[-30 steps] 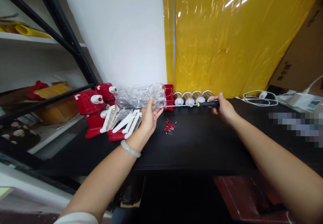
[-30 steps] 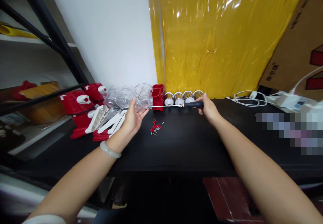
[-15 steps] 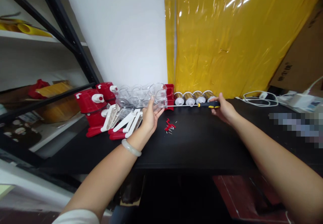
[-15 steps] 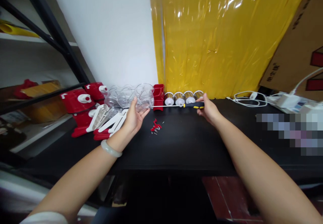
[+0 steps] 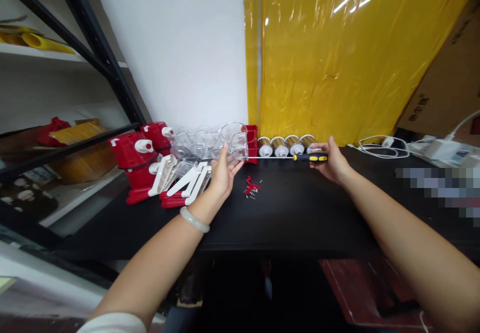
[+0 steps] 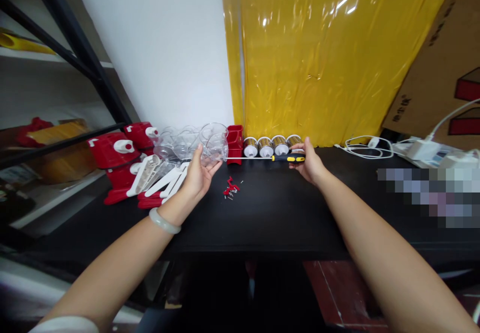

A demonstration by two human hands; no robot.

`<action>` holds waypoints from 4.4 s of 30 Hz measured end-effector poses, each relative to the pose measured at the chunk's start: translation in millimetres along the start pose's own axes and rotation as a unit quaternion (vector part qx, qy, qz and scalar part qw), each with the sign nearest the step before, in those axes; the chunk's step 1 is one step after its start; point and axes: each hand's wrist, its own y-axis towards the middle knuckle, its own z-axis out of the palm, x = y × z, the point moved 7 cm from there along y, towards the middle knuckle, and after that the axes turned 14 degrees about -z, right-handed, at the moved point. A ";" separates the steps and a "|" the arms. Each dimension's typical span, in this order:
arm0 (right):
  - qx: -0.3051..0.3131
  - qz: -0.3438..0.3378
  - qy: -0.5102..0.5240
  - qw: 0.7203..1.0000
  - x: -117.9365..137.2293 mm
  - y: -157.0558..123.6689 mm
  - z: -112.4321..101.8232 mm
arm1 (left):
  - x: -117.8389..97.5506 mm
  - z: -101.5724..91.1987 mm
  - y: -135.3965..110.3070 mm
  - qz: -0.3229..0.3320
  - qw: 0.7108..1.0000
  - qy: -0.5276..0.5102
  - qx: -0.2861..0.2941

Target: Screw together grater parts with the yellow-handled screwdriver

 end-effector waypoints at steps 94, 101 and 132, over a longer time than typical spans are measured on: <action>0.047 0.028 0.003 0.998 0.5 -2.5 4.8 | -0.1 1.9 0.2 0.009 1.000 -0.001 0.019; 0.005 0.028 0.037 0.999 7.5 -3.1 3.6 | -0.1 1.7 1.4 0.013 1.000 -0.002 0.025; 0.030 -0.012 0.050 0.998 13.7 -4.8 6.6 | -0.2 -0.3 3.9 0.014 1.000 -0.004 0.016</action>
